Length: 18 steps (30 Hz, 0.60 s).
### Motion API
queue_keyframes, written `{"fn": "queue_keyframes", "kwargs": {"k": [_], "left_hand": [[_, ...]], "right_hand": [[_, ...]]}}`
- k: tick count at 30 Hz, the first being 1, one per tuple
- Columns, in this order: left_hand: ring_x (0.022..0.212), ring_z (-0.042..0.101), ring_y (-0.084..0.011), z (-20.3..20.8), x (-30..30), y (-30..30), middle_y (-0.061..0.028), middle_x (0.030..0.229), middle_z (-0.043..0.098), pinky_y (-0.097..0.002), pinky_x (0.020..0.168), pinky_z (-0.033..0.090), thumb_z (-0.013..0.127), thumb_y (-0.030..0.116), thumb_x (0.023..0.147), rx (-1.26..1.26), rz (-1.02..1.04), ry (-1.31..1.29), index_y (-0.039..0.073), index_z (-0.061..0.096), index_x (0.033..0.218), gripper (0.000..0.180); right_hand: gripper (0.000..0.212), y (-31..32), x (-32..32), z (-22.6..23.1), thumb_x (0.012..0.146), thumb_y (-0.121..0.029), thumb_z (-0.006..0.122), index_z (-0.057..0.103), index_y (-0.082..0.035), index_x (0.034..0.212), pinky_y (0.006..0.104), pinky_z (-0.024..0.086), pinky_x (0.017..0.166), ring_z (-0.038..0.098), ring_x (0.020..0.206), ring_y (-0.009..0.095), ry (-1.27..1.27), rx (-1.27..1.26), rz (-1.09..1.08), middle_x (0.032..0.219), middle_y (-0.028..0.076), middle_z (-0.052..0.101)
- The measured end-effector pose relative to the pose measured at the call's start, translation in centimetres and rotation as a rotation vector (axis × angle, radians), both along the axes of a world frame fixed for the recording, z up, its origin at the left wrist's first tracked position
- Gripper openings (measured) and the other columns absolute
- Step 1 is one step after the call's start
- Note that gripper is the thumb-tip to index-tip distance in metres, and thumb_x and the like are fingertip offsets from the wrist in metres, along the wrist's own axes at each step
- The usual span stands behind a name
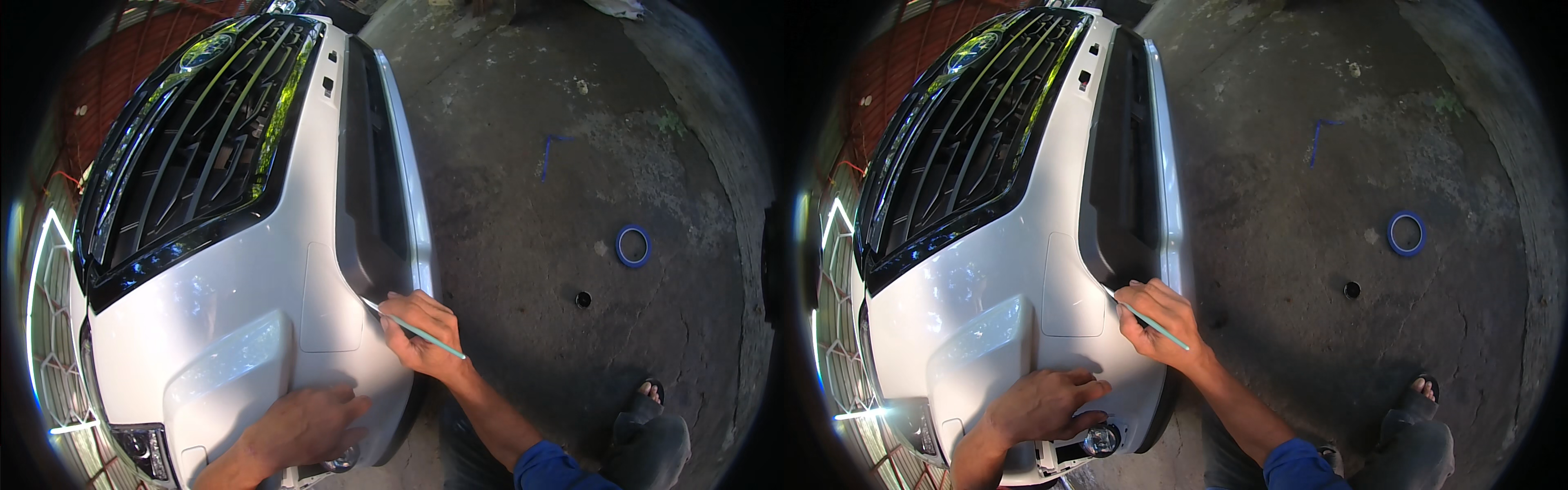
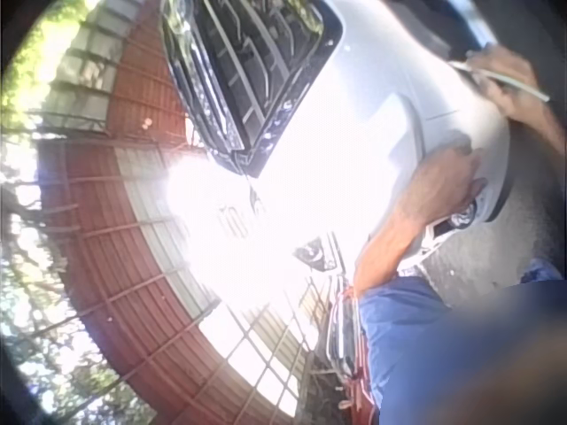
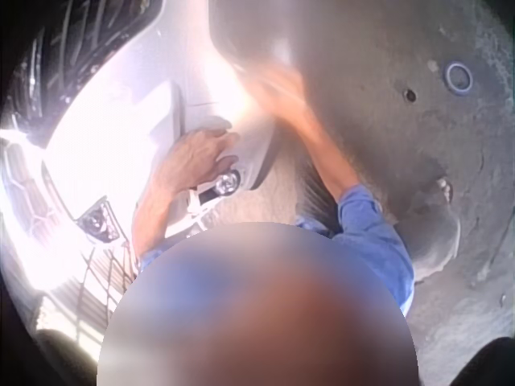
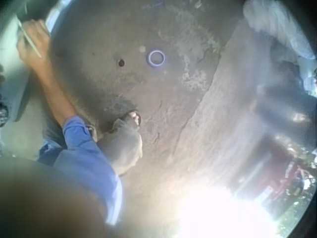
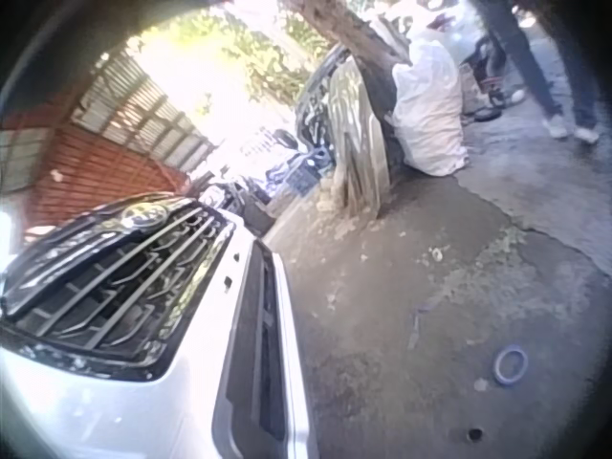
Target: The person mixes dark paint in a small container with a stick, then uses a fine brush to apply the paint to a small area on the front bumper of a white car. The person repeatedly dips the brush into the paint and carefully applies it to the same spot.
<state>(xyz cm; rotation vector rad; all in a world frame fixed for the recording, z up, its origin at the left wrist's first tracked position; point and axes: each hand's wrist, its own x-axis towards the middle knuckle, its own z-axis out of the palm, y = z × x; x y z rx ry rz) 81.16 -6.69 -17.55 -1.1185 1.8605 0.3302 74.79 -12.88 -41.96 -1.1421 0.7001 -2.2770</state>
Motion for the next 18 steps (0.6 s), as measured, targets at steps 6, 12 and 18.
{"fn": "queue_keyframes", "kwargs": {"k": [6, 12, 18], "left_hand": [[0.098, 0.072, -0.0375, -0.1, 0.22, 0.05, -0.0145, 0.103, 0.068, -0.0488, 0.085, 0.059, 0.068, 0.033, 0.101, -0.009, -0.018, 0.014, 0.005, 0.066, 0.111, 0.029], [0.1, 0.072, -0.0372, -0.13, 0.32, 0.09, -0.0145, 0.104, 0.067, -0.0488, 0.086, 0.059, 0.068, 0.032, 0.101, -0.005, -0.008, 0.004, 0.005, 0.066, 0.111, 0.03], [0.094, 0.074, -0.0394, -0.21, 0.54, 0.06, -0.0153, 0.108, 0.073, -0.0489, 0.083, 0.06, 0.071, 0.035, 0.1, -0.015, -0.036, 0.006, 0.01, 0.068, 0.122, 0.033]], "right_hand": [[0.011, -0.03, -0.01, -0.01, 0.091, 0.001, 0.074, 0.074, 0.002, 0.102, 0.0406, 0.065, 0.087, 0.069, 0.067, 0.023, 0.017, 0.008, -0.001, 0.085, 0.011, 0.075], [0.011, -0.09, 0.01, -0.02, 0.091, 0.001, 0.074, 0.074, 0.001, 0.102, 0.0403, 0.065, 0.087, 0.069, 0.067, 0.023, 0.01, 0.0, -0.008, 0.084, 0.011, 0.075], [0.011, -0.07, 0.05, -0.05, 0.091, 0.0, 0.074, 0.074, 0.002, 0.102, 0.0403, 0.065, 0.087, 0.069, 0.067, 0.023, 0.017, 0.0, -0.011, 0.084, 0.011, 0.075]]}}
